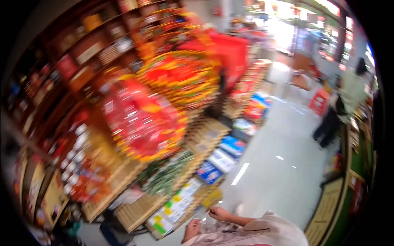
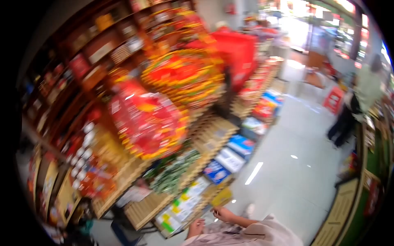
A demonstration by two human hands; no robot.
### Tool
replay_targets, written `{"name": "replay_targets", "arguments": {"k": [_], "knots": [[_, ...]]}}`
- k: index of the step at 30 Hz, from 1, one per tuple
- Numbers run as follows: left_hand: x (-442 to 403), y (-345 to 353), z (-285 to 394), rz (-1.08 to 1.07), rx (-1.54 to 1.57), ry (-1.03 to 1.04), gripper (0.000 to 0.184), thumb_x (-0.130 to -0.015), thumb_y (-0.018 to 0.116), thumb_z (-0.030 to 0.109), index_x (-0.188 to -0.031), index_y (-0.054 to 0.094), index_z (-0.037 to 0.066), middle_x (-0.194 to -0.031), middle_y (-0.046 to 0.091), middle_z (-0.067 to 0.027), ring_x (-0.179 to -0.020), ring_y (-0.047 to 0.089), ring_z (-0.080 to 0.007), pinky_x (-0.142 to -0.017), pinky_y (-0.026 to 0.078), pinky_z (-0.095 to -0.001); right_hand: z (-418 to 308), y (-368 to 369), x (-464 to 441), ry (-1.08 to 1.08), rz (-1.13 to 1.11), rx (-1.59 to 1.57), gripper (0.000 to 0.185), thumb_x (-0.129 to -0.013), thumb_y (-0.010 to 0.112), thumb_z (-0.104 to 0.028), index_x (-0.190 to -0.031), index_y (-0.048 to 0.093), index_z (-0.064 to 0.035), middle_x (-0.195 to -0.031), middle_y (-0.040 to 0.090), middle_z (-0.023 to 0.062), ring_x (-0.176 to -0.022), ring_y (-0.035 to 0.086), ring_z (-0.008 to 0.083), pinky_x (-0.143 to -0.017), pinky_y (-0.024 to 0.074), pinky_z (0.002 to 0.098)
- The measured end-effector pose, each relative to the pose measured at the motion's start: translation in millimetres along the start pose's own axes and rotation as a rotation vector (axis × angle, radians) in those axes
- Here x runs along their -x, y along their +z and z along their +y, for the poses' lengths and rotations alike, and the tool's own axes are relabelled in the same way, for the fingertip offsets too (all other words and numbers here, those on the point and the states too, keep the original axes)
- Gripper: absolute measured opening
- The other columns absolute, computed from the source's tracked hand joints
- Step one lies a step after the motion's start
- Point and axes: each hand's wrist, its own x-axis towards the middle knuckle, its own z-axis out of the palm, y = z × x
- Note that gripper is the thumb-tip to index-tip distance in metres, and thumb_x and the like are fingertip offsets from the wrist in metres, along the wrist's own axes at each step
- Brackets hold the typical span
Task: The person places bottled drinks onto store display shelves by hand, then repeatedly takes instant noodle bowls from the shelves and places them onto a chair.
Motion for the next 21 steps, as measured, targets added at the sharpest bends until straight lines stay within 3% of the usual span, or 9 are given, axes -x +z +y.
{"name": "replay_targets", "arguments": {"k": [4, 5, 7, 10, 14, 16, 18, 20, 21], "knots": [[-143, 77, 101, -0.51, -0.533, 0.425, 0.038, -0.081, 0.054, 0.028, -0.105, 0.053, -0.001, -0.082, 0.062, -0.0177, -0.076, 0.062, -0.0303, -0.069, 0.048, -0.0365, 289, 30, 96, 0.033, 0.65, -0.159, 0.025, -0.078, 0.058, -0.025, -0.095, 0.062, -0.0071, -0.093, 0.062, 0.0148, -0.083, 0.061, 0.0288, -0.076, 0.0471, 0.0399], [-145, 110, 136, -0.743, -0.601, 0.383, 0.04, -0.081, 0.053, 0.031, -0.106, 0.053, 0.0, -0.086, 0.061, -0.0194, -0.081, 0.061, -0.0313, -0.072, 0.047, -0.0366, 296, 13, 192, 0.762, 0.626, -0.381, 0.026, -0.078, 0.057, -0.025, -0.095, 0.062, -0.0051, -0.092, 0.063, 0.0171, -0.085, 0.06, 0.0312, -0.077, 0.047, 0.0409], [-212, 196, 231, -1.104, -0.972, 0.523, 0.047, -0.081, 0.052, 0.039, -0.111, 0.052, 0.003, -0.104, 0.058, -0.0208, -0.092, 0.059, -0.0317, -0.078, 0.047, -0.039, 391, -16, 327, 1.282, 1.368, -0.184, 0.025, -0.08, 0.051, -0.027, -0.087, 0.062, -0.0062, -0.07, 0.062, 0.015, -0.072, 0.06, 0.0315, -0.066, 0.0485, 0.0427], [-271, 259, 324, -0.965, -1.658, 0.816, 0.047, -0.081, 0.049, 0.042, -0.113, 0.053, 0.008, -0.11, 0.056, -0.0186, -0.094, 0.058, -0.0334, -0.079, 0.046, -0.0448, 367, -57, 423, 0.789, 2.633, -1.629, 0.019, -0.083, 0.046, -0.025, -0.093, 0.049, -0.0098, -0.061, 0.047, 0.002, -0.049, 0.045, 0.0129, -0.041, 0.0394, 0.0271], [-317, 372, 424, -0.881, -1.347, 1.09, 0.041, -0.083, 0.05, 0.036, -0.113, 0.052, 0.008, -0.101, 0.059, -0.0172, -0.09, 0.059, -0.0301, -0.076, 0.045, -0.0386, 368, -48, 483, 0.959, 2.298, -1.312, 0.017, -0.084, 0.046, -0.023, -0.094, 0.047, -0.0094, -0.065, 0.049, 0.0045, -0.044, 0.043, 0.0106, -0.034, 0.0336, 0.0239], [-326, 417, 465, -0.952, -0.227, 0.727, 0.036, -0.084, 0.05, 0.03, -0.112, 0.05, 0.007, -0.094, 0.059, -0.0168, -0.085, 0.059, -0.0305, -0.073, 0.046, -0.038, 366, -54, 471, 1.043, 2.272, -1.257, 0.015, -0.084, 0.046, -0.022, -0.091, 0.046, -0.0089, -0.062, 0.047, 0.0048, -0.042, 0.043, 0.011, -0.032, 0.0341, 0.0245], [-347, 431, 439, -0.814, -0.225, 0.74, 0.033, -0.085, 0.05, 0.03, -0.108, 0.05, 0.007, -0.094, 0.06, -0.0167, -0.088, 0.059, -0.0314, -0.073, 0.046, -0.037, 372, -32, 406, 1.056, 2.223, -1.285, 0.01, -0.085, 0.047, -0.018, -0.083, 0.046, -0.0088, -0.056, 0.046, 0.0035, -0.039, 0.043, 0.0117, -0.03, 0.036, 0.027], [-371, 438, 416, -0.709, -0.3, 0.747, 0.032, -0.083, 0.054, 0.027, -0.104, 0.052, 0.004, -0.08, 0.057, -0.0164, -0.076, 0.057, -0.0303, -0.067, 0.045, -0.0382, 440, 26, 344, 0.298, 1.855, -1.807, 0.031, -0.092, 0.035, -0.035, -0.082, 0.052, -0.0104, -0.058, 0.049, 0.0043, -0.037, 0.043, 0.0158, -0.031, 0.0362, 0.0305], [-402, 433, 362, -0.791, -0.406, 0.669, 0.034, -0.081, 0.053, 0.03, -0.101, 0.055, 0.003, -0.084, 0.059, -0.0191, -0.08, 0.058, -0.0316, -0.071, 0.045, -0.039, 418, 22, 295, 1.017, 1.436, -1.333, 0.036, -0.092, 0.032, -0.036, -0.092, 0.056, -0.0095, -0.064, 0.055, 0.0062, -0.047, 0.05, 0.0184, -0.037, 0.0405, 0.0349]]}}
